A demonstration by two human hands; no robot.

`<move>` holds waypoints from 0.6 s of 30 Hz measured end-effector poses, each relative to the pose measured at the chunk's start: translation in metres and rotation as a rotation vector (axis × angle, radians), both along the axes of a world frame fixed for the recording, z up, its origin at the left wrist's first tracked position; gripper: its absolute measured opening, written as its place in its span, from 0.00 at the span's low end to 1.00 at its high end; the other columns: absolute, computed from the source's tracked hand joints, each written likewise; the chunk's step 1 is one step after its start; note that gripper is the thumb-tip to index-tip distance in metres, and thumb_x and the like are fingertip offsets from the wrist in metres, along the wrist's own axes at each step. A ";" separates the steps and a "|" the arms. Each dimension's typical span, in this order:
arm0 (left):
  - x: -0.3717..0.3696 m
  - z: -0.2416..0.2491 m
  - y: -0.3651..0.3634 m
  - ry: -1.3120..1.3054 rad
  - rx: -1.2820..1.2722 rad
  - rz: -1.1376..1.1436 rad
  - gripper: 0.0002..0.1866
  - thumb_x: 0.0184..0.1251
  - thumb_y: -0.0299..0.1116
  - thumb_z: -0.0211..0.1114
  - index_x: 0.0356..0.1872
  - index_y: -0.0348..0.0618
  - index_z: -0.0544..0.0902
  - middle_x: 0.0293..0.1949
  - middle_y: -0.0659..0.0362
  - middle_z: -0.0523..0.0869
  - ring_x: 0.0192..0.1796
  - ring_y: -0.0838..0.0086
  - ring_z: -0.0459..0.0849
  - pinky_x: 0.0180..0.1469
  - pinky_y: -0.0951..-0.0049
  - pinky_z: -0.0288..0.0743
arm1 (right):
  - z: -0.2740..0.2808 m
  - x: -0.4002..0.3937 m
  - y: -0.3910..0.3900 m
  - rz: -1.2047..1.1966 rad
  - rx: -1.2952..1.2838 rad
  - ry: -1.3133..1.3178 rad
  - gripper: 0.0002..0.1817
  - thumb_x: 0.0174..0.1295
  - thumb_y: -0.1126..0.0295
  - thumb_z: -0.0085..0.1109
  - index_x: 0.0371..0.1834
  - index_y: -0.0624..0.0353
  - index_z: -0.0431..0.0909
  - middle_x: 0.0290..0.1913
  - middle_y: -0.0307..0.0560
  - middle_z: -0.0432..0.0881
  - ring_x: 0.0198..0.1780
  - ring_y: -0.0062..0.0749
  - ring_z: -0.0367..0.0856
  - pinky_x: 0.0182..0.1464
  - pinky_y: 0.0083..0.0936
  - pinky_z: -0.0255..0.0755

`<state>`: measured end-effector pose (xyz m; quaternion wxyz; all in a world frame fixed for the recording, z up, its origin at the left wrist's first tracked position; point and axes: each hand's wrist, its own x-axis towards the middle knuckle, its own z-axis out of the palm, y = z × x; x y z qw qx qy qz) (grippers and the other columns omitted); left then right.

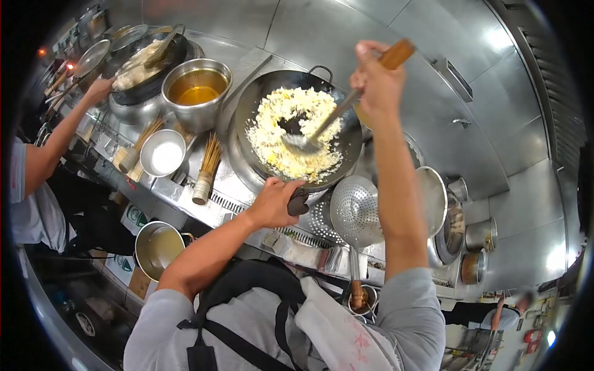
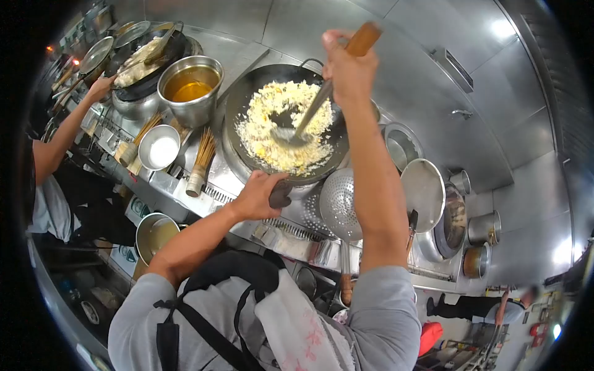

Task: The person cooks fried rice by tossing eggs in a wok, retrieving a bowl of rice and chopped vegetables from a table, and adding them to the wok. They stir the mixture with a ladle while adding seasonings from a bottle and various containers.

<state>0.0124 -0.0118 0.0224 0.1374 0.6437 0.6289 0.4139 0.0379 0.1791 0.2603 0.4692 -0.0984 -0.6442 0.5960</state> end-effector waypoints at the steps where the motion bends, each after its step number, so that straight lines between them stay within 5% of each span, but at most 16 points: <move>1: 0.002 0.001 -0.001 -0.016 0.045 0.019 0.42 0.41 0.36 0.74 0.63 0.42 0.66 0.43 0.49 0.83 0.50 0.56 0.80 0.62 0.58 0.62 | 0.026 0.012 -0.022 0.001 0.051 0.054 0.09 0.59 0.75 0.66 0.40 0.64 0.76 0.16 0.34 0.68 0.14 0.18 0.63 0.17 0.20 0.59; 2: 0.010 0.002 -0.010 -0.029 0.044 0.029 0.42 0.41 0.36 0.74 0.63 0.42 0.66 0.43 0.49 0.83 0.50 0.56 0.80 0.62 0.58 0.62 | 0.034 0.031 -0.043 0.005 0.099 0.095 0.09 0.58 0.74 0.66 0.39 0.65 0.77 0.18 0.35 0.71 0.15 0.16 0.64 0.17 0.18 0.59; 4: 0.023 0.008 -0.041 -0.740 0.045 0.212 0.31 0.50 0.40 0.71 0.56 0.41 0.72 0.40 0.52 0.84 0.45 0.59 0.83 0.52 0.59 0.74 | 0.014 0.053 -0.059 0.030 0.060 0.141 0.10 0.58 0.74 0.67 0.39 0.64 0.77 0.18 0.34 0.71 0.15 0.16 0.64 0.17 0.17 0.59; 5: 0.018 0.000 -0.049 -0.733 0.038 0.211 0.31 0.50 0.40 0.71 0.56 0.41 0.72 0.40 0.52 0.84 0.45 0.59 0.83 0.52 0.59 0.74 | 0.006 0.058 -0.060 0.051 0.038 0.202 0.10 0.58 0.74 0.67 0.39 0.64 0.77 0.18 0.34 0.70 0.15 0.16 0.64 0.17 0.17 0.59; 7: 0.017 -0.020 -0.064 -1.820 -0.294 0.051 0.25 0.59 0.48 0.63 0.51 0.41 0.75 0.39 0.52 0.83 0.42 0.62 0.83 0.46 0.60 0.79 | -0.022 0.015 -0.021 -0.178 -0.097 0.203 0.10 0.60 0.75 0.65 0.42 0.64 0.75 0.15 0.34 0.65 0.14 0.17 0.62 0.18 0.17 0.58; 9: 0.014 -0.013 -0.055 -1.849 -0.406 0.291 0.22 0.62 0.54 0.58 0.45 0.46 0.77 0.37 0.54 0.83 0.38 0.64 0.82 0.42 0.59 0.80 | -0.012 -0.008 -0.015 -0.335 -0.086 0.242 0.10 0.60 0.76 0.65 0.42 0.64 0.75 0.16 0.35 0.67 0.13 0.18 0.61 0.15 0.20 0.58; 13: -0.001 -0.017 -0.020 -1.869 -0.401 0.336 0.22 0.62 0.55 0.58 0.46 0.49 0.77 0.39 0.57 0.83 0.40 0.66 0.82 0.39 0.58 0.79 | -0.007 0.013 -0.089 -0.317 0.186 0.295 0.11 0.60 0.74 0.66 0.42 0.64 0.75 0.17 0.37 0.71 0.14 0.18 0.65 0.18 0.19 0.61; 14: -0.004 -0.019 -0.010 -1.864 -0.367 0.325 0.21 0.63 0.53 0.58 0.47 0.49 0.76 0.41 0.58 0.83 0.39 0.67 0.83 0.35 0.58 0.80 | -0.022 0.001 -0.076 -0.282 0.051 0.164 0.10 0.60 0.74 0.66 0.41 0.65 0.76 0.18 0.37 0.73 0.15 0.18 0.67 0.19 0.18 0.61; 18: -0.014 -0.011 0.022 -1.801 -0.307 0.466 0.26 0.58 0.56 0.62 0.52 0.50 0.75 0.45 0.56 0.82 0.46 0.65 0.79 0.46 0.56 0.76 | -0.039 -0.026 0.013 -0.415 0.260 0.101 0.09 0.58 0.75 0.66 0.39 0.65 0.78 0.18 0.37 0.74 0.15 0.17 0.67 0.18 0.17 0.60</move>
